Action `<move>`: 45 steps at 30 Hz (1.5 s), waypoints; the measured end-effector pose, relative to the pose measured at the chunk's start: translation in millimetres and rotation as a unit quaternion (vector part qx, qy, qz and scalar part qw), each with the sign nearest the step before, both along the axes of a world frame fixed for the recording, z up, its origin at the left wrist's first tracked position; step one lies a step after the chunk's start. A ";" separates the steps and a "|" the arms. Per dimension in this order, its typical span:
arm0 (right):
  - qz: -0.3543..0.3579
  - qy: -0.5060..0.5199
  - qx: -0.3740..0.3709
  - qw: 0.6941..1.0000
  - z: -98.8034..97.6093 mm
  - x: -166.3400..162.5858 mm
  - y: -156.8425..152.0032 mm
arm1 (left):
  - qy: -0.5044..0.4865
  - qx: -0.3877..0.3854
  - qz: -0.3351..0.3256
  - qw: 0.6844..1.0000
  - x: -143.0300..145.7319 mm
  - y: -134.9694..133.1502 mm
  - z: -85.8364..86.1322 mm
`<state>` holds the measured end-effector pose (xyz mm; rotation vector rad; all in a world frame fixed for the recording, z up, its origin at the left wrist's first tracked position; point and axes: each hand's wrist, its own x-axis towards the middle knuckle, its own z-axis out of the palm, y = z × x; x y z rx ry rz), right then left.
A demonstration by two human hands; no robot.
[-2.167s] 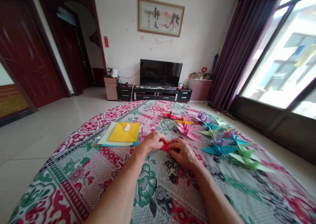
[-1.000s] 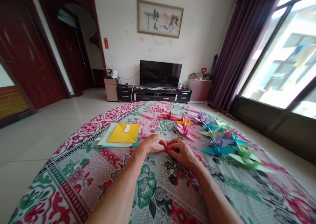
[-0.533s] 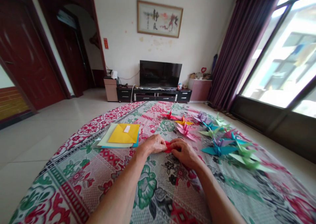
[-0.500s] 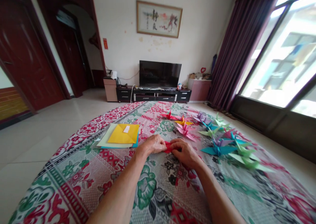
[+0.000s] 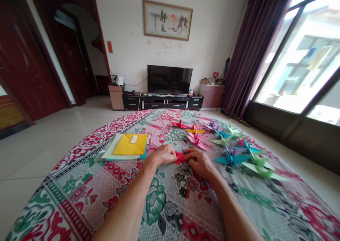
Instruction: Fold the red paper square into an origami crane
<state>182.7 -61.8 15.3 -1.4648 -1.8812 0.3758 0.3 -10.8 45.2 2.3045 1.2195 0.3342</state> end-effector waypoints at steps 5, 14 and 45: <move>0.003 -0.009 -0.005 1.000 0.5 0.4 0.5 | 0.062 0.025 0.005 0.998 2.9 -0.9 2.1; -0.021 0.012 -0.009 1.000 -2.3 1.6 2.2 | 0.119 0.070 0.041 0.990 9.8 -5.6 3.3; -0.081 -0.067 0.037 0.994 -10.4 -24.1 10.3 | 0.058 -0.004 0.003 0.998 -6.2 2.2 7.2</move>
